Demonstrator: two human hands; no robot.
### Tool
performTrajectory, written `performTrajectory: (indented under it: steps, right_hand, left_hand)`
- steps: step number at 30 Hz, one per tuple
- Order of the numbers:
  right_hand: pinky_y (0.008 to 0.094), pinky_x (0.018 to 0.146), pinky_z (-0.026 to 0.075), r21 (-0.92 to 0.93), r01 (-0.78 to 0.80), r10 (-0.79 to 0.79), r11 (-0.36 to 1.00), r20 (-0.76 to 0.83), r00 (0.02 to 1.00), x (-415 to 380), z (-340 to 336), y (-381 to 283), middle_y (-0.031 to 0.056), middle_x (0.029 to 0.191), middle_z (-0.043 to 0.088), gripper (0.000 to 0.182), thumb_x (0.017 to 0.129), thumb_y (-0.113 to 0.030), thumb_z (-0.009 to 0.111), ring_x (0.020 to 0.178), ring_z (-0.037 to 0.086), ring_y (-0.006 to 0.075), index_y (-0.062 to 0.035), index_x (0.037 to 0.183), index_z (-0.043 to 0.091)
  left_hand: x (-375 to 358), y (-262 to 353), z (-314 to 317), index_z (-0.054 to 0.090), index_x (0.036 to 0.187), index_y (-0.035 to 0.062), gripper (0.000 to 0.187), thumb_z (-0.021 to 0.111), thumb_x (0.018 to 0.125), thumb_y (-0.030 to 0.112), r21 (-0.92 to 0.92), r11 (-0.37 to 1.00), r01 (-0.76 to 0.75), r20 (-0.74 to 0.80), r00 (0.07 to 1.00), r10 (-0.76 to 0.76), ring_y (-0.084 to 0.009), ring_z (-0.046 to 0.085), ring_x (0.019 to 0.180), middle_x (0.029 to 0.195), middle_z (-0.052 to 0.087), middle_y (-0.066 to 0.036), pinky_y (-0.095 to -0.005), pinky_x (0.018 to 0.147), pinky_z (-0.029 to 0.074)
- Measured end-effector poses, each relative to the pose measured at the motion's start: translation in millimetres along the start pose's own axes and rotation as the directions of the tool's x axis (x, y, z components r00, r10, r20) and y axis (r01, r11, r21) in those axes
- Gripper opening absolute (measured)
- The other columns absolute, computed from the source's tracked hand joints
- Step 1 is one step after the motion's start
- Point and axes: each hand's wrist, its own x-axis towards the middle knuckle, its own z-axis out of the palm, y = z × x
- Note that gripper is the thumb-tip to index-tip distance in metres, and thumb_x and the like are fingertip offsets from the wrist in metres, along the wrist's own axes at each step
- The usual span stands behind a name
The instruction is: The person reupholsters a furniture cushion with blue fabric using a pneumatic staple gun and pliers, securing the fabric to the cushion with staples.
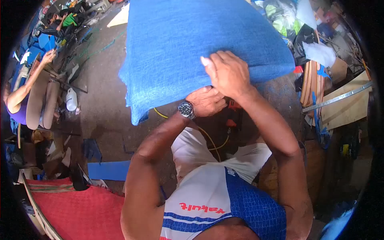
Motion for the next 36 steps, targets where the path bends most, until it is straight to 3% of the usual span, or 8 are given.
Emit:
performTrajectory:
  steps: [5,14,17,21,27,30,33,36]
  right_hand:
    - [0.045,0.069,0.05,-0.132,0.143,-0.149,0.981,-0.04,0.988,20,22,-49,0.0089,0.084,0.057,0.035,0.094,-0.041,0.06,0.081,0.059,0.0293,-0.0075,0.086,0.061]
    - [0.0499,0.067,0.055,0.039,0.008,-0.017,0.999,0.249,0.968,34,33,-47,0.0169,0.07,0.067,0.05,0.099,-0.044,0.05,0.07,0.068,0.036,-0.0049,0.072,0.066]
    - [0.0492,0.069,0.055,0.024,-0.034,0.024,0.999,0.326,0.945,40,28,-48,0.0187,0.074,0.069,0.054,0.101,-0.045,0.045,0.071,0.068,0.0379,-0.0037,0.075,0.068]
    - [0.0492,0.071,0.054,0.095,-0.108,0.066,0.99,0.367,0.928,27,15,-58,0.0186,0.075,0.069,0.052,0.101,-0.043,0.045,0.071,0.068,0.0378,-0.0037,0.077,0.07]
    - [0.0427,0.065,0.054,0.003,0.081,-0.081,0.997,0.123,0.989,19,28,-69,0.0092,0.077,0.066,0.032,0.095,-0.036,0.055,0.073,0.066,0.0283,-0.0099,0.08,0.066]
    - [0.0397,0.062,0.053,-0.095,0.224,-0.23,0.97,-0.063,0.971,20,40,-102,0.0074,0.082,0.062,0.033,0.09,-0.043,0.059,0.077,0.061,0.0242,-0.0116,0.083,0.065]
    - [0.0394,0.045,0.05,-0.014,0.141,-0.14,0.99,0.048,0.989,29,61,-112,0.0117,0.065,0.059,0.048,0.096,-0.047,0.054,0.057,0.06,0.0218,-0.0044,0.075,0.061]
    - [0.0412,0.053,0.053,0.174,0.129,-0.134,0.976,0.012,0.991,29,57,-90,0.0113,0.076,0.064,0.043,0.094,-0.045,0.056,0.069,0.063,0.024,-0.0074,0.076,0.064]
  left_hand:
    - [-33,18,-32,0.073,0.091,0.0157,0.017,0.07,0.08,0.027,0.01,0.998,-0.056,0.031,0.998,0.056,-0.0221,0.061,0.111,0.112,0.068,-0.003,-0.0406,0.092,0.051]
    - [-49,11,-65,0.068,0.086,0.0175,0.012,0.061,0.081,0.026,0.196,0.979,0.052,0.14,0.987,-0.081,-0.0176,0.055,0.098,0.096,0.063,0.001,-0.033,0.08,0.043]
    - [-48,-1,-62,0.062,0.08,0.0177,0.013,0.067,0.084,0.03,0.285,0.957,-0.056,0.097,0.995,0.03,-0.0169,0.057,0.086,0.088,0.06,0.003,-0.0332,0.074,0.045]
    - [-62,-7,-50,0.065,0.085,0.0176,0.015,0.063,0.089,0.032,0.113,0.993,0.025,0.201,0.978,-0.047,-0.0205,0.061,0.091,0.092,0.064,0.001,-0.0372,0.077,0.047]
    - [-93,-20,1,0.069,0.114,0.0161,0.034,0.056,0.093,0.039,-0.01,0.993,0.119,0.147,0.982,-0.117,-0.0211,0.054,0.121,0.126,0.063,-0.006,-0.0405,0.106,0.041]
    - [-95,-19,12,0.068,0.104,0.0169,0.026,0.058,0.092,0.038,0.007,0.993,0.118,0.117,0.986,-0.118,-0.02,0.055,0.111,0.117,0.063,-0.003,-0.0392,0.098,0.041]
    - [-78,-18,-15,0.068,0.095,0.0177,0.02,0.06,0.091,0.036,0.132,0.988,0.074,0.1,0.991,-0.088,-0.019,0.055,0.101,0.107,0.063,0.0,-0.0379,0.09,0.041]
    - [-63,-11,-25,0.067,0.086,0.0185,0.017,0.062,0.091,0.034,0.292,0.955,0.052,0.022,0.998,-0.061,-0.0179,0.056,0.091,0.098,0.063,0.002,-0.0365,0.082,0.042]
